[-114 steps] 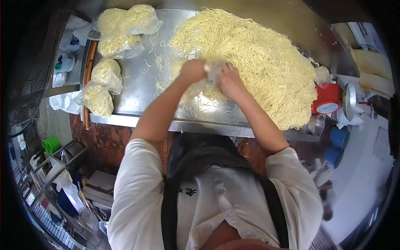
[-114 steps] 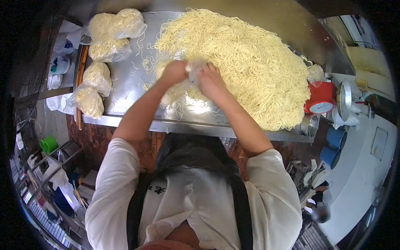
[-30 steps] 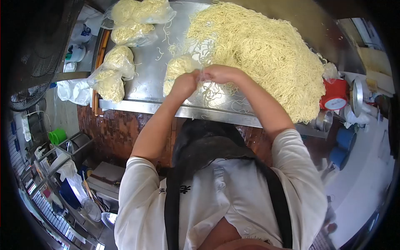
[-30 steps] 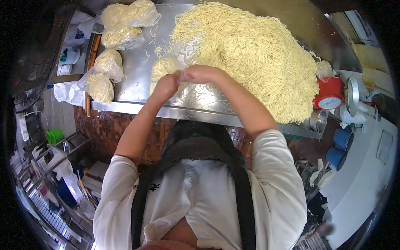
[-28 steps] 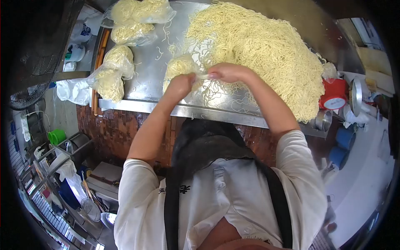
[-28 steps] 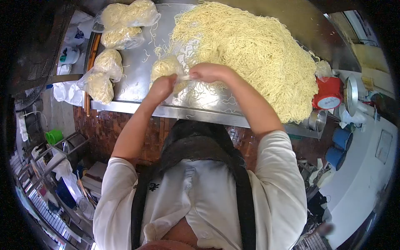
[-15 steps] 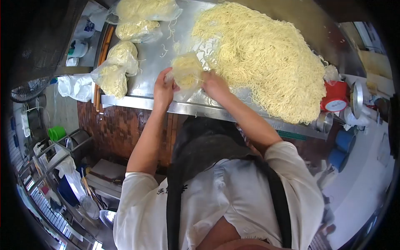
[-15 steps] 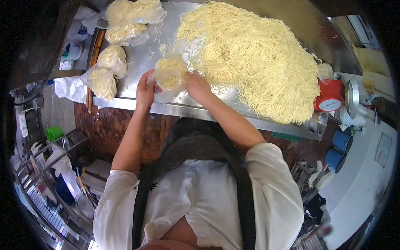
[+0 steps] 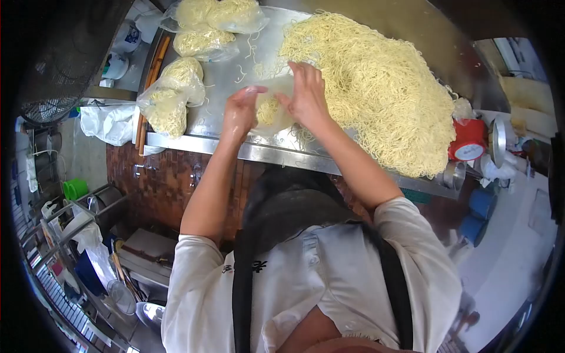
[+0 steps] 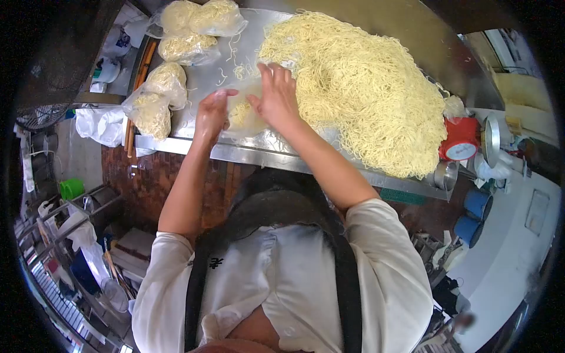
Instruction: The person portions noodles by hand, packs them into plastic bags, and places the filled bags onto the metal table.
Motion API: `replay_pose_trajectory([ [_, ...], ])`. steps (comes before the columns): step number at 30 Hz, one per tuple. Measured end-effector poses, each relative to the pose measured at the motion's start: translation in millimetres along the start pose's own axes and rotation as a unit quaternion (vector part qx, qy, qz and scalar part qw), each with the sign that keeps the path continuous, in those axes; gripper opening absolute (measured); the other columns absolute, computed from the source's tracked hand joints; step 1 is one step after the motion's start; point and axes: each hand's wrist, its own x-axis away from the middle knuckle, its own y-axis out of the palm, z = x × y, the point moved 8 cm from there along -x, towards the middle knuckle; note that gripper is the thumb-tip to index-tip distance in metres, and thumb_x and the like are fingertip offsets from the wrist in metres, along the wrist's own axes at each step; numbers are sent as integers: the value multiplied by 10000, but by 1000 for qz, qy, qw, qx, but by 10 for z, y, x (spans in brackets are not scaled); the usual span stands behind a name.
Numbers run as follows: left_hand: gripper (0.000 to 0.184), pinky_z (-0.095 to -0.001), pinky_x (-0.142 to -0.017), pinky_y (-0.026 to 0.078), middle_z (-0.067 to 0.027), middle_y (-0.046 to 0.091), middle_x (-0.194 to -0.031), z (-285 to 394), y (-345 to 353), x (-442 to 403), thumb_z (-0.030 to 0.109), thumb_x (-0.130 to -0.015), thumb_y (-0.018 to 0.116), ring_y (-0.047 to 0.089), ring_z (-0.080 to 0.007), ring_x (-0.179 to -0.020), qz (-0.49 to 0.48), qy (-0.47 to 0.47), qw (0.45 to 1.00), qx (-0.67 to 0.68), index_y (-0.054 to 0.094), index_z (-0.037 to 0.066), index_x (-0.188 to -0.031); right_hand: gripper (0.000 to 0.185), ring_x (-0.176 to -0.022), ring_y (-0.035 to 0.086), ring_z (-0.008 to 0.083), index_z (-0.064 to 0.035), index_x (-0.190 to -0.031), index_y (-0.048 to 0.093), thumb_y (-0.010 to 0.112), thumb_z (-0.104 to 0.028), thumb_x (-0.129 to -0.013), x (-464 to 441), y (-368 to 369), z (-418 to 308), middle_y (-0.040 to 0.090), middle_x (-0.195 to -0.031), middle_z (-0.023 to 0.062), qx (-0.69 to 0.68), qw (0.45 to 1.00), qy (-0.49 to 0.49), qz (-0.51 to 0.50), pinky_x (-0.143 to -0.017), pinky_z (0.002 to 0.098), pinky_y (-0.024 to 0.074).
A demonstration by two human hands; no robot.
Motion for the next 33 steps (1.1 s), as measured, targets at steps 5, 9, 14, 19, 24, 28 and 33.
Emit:
replay_pose_trajectory([
  [5, 224, -274, -473, 351, 18, 444, -619, 697, 19, 127, 272, -947, 638, 406, -98, -510, -36, 151, 970, -185, 705, 77, -1035, 239, -857, 665, 323, -92, -1109, 692, 625, -122, -882, -50, 107, 441, 693, -920, 182, -67, 979, 108, -162, -808, 433, 513],
  [9, 267, -451, -777, 503, -218, 645, -881, -425, -392, -132, 197, -844, 708, 618, -422, -824, -26, 177, 853, -491, 665, 75, -1077, 253, -950, 683, 293, -109, -1110, 685, 641, -48, -868, 539, 201, 783, 705, -1072, 159, -26, 944, 148, -294, -819, 406, 529],
  [14, 182, -307, -477, 451, -61, 589, -642, 56, 186, 209, 144, -969, 551, 567, -145, -494, -49, 72, 983, -160, 669, 13, -1012, 245, -941, 679, 303, -108, -1178, 680, 559, -141, -967, 1022, -585, 964, 717, -1071, 136, -162, 949, 205, -174, -867, 364, 519],
  [19, 218, -260, -416, 391, -20, 562, -606, 1164, 1855, 501, 169, -982, 559, 504, -90, -444, -164, 172, 954, -184, 668, -4, -1059, 264, -764, 622, 148, -22, -1114, 690, 548, -211, -996, 1244, -2310, 1441, 700, -874, 66, -284, 909, 304, 4, -718, 303, 505],
  [24, 262, -233, -399, 354, -3, 544, -651, 2063, 4397, 859, 227, -996, 572, 464, -67, -461, -292, 289, 894, -179, 667, 4, -1097, 273, -594, 450, 66, -51, -1104, 697, 595, -268, -974, 1678, -4870, 2092, 576, -736, -39, -212, 906, 239, 276, -525, 232, 388],
  [28, 250, -259, -435, 390, 5, 527, -645, 2676, 6190, 1536, 235, -1005, 542, 480, -73, -493, -358, 371, 843, -156, 686, 40, -1061, 326, -711, 571, 122, -36, -1205, 640, 590, -251, -965, 2030, -6795, 2517, 638, -843, 35, 28, 897, 187, 399, -621, 275, 480],
  [33, 288, -289, -410, 398, -36, 547, -590, 2500, 7766, 1628, 222, -982, 580, 497, -117, -452, -349, 347, 858, -146, 645, -25, -1115, 356, -842, 691, 241, -1, -1267, 565, 551, -126, -934, 2366, -7824, 3004, 695, -910, 173, 91, 890, 175, 412, -738, 385, 546],
])
